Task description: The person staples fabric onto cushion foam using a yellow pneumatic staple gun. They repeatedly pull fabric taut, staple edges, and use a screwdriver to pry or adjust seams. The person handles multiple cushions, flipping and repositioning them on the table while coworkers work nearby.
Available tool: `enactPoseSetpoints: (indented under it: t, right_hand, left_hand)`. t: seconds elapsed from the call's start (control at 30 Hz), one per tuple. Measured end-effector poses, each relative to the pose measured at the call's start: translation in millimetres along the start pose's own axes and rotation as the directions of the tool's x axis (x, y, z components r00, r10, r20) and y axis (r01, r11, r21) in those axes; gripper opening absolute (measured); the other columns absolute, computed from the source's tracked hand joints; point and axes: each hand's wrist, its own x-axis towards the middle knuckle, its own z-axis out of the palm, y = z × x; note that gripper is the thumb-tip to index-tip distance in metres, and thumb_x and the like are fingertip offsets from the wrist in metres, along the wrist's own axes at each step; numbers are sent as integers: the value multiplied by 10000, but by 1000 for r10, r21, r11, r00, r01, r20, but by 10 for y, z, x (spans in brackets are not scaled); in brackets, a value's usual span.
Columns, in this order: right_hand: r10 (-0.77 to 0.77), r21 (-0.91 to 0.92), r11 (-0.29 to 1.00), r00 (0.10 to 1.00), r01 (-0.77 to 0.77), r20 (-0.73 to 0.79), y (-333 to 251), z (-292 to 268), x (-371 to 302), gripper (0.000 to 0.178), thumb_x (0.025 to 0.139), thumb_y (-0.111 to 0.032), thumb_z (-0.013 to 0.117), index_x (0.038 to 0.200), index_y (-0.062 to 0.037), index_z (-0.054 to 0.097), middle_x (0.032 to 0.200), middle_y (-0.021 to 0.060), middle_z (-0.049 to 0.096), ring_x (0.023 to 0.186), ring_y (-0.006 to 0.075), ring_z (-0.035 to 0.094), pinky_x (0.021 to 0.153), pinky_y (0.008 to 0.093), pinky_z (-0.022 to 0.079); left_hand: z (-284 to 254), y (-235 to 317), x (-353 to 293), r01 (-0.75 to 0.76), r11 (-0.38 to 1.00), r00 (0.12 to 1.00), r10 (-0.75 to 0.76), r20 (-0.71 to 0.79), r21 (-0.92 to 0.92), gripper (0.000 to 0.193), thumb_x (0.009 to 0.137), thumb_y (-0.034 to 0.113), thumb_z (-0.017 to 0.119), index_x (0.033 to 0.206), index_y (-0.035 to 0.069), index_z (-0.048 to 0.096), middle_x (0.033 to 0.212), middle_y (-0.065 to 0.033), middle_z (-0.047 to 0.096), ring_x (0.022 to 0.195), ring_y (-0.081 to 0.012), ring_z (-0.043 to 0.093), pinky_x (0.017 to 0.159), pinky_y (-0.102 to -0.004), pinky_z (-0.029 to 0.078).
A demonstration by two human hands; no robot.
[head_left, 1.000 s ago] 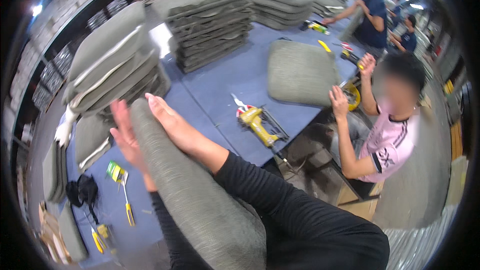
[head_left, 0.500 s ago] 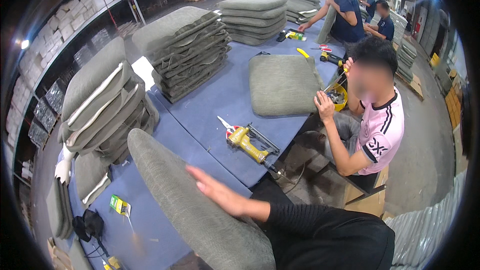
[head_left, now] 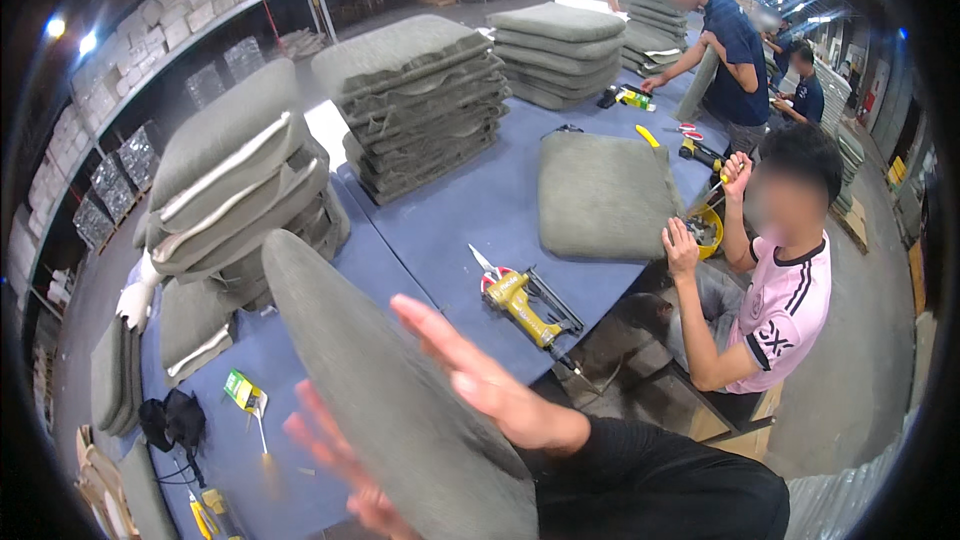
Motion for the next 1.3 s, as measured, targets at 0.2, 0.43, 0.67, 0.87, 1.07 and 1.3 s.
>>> enactPoseSetpoints:
  t: [0.2,0.43,0.67,0.87,1.07,1.3]
  right_hand:
    - [-143,-361,915,980,184,137,157,436,-272,999,1060,-722,454,1771,-72,189,1844,238,38,1715,395,17,1343,602,36]
    - [24,-290,957,991,14,128,455,258,-382,955,1084,-720,386,1769,-80,204,1851,218,36,1709,427,41,1340,617,38]
    - [358,-434,793,904,-427,-233,2088,-26,-1557,716,1178,-529,420,1734,-94,294,1795,234,256,1670,389,239,1356,482,232]
    - [481,-197,739,709,-645,-515,1893,18,-1969,786,1041,-509,733,1586,-21,443,1475,206,518,1420,351,525,1220,461,419]
    - [511,-114,741,667,-661,-543,1963,305,-1884,1026,987,-578,781,1663,-3,265,1616,308,341,1529,402,390,1263,491,383]
    - [772,465,617,603,-635,-201,1081,585,-1961,1058,1021,-442,802,1695,29,136,1627,245,431,1372,283,574,947,343,606]
  left_hand:
    - [-182,35,115,-115,984,987,129,-93,138,665,1200,430,262,1776,139,100,1846,-156,97,1693,-330,175,1392,-501,153]
    - [-495,-465,206,-388,842,913,408,27,376,679,1186,466,284,1755,118,158,1840,-146,126,1692,-323,174,1395,-487,168]
    - [-1307,-52,1015,-178,689,969,247,4,702,694,1150,464,374,1731,99,272,1803,-109,266,1639,-231,312,1343,-422,308]
    - [-1427,50,1173,-162,611,978,205,42,775,721,1107,411,455,1731,91,290,1773,-146,320,1613,-266,367,1326,-435,338]
    - [-1839,356,1349,-156,575,986,136,95,803,758,1063,359,536,1731,83,307,1744,-183,373,1586,-302,421,1308,-449,369]
    - [-1641,673,2051,112,910,755,-340,561,400,812,1012,297,631,1732,74,328,1710,-227,436,1554,-343,485,1288,-464,404]
